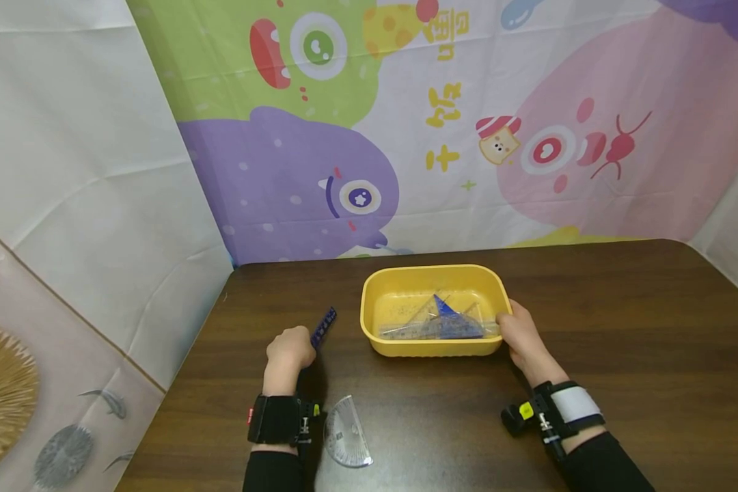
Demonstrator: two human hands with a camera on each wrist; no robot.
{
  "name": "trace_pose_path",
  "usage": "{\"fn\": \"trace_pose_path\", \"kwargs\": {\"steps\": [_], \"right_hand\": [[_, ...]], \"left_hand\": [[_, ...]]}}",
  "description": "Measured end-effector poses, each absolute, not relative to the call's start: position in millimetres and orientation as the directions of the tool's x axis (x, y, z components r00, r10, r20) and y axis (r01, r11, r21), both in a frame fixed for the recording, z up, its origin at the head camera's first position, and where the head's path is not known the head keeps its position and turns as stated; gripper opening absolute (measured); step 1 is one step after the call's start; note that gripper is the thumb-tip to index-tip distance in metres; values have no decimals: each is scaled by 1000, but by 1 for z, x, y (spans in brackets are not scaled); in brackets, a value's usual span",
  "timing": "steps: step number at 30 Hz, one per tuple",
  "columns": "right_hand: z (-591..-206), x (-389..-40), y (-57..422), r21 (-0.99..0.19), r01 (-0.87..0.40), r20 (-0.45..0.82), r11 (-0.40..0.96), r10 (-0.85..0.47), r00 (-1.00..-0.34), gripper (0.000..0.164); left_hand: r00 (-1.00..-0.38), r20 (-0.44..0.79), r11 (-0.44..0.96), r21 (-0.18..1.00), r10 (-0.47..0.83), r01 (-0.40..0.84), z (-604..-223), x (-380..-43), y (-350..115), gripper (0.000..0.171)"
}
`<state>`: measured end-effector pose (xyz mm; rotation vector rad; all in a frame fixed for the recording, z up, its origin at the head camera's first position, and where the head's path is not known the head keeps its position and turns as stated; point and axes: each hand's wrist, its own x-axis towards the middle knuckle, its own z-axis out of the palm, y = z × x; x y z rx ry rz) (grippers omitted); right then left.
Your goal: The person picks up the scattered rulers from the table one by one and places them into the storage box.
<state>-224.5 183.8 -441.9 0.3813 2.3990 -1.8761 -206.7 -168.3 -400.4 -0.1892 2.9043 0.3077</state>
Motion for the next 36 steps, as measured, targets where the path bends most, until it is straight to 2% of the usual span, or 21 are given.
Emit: {"fn": "trace_pose_path", "kwargs": {"steps": [4, 10, 15, 21, 26, 32, 36], "right_hand": [[-442, -225, 184, -943, 251, -222, 217, 149, -964, 53], [-443, -226, 184, -944, 245, -214, 221, 156, -964, 52], [-444, -226, 184, -947, 239, -208, 215, 158, -965, 54], [-444, -226, 184, -945, 240, -208, 223, 157, -965, 53], [-444, -225, 183, -946, 239, -209, 217, 155, -966, 53], [-444, -225, 184, -946, 237, -204, 219, 161, -966, 52], [-443, -225, 184, -945, 244, -211, 219, 161, -964, 53]], "left_hand": [[-984, -118, 964, 213, -136, -159, -396, -207, -166, 17], [-977, 118, 954, 265, -179, -143, -389, -206, -158, 20], [-939, 294, 953, 290, -177, -88, -386, -206, -146, 17], [-899, 426, 961, 276, -102, 22, -389, -207, -128, 15], [-827, 562, 966, 224, -19, 130, -394, -209, -116, 11], [-777, 625, 963, 164, 66, 214, -399, -212, -109, 7], [-769, 622, 958, 105, 147, 267, -400, -211, -99, 15]]}}
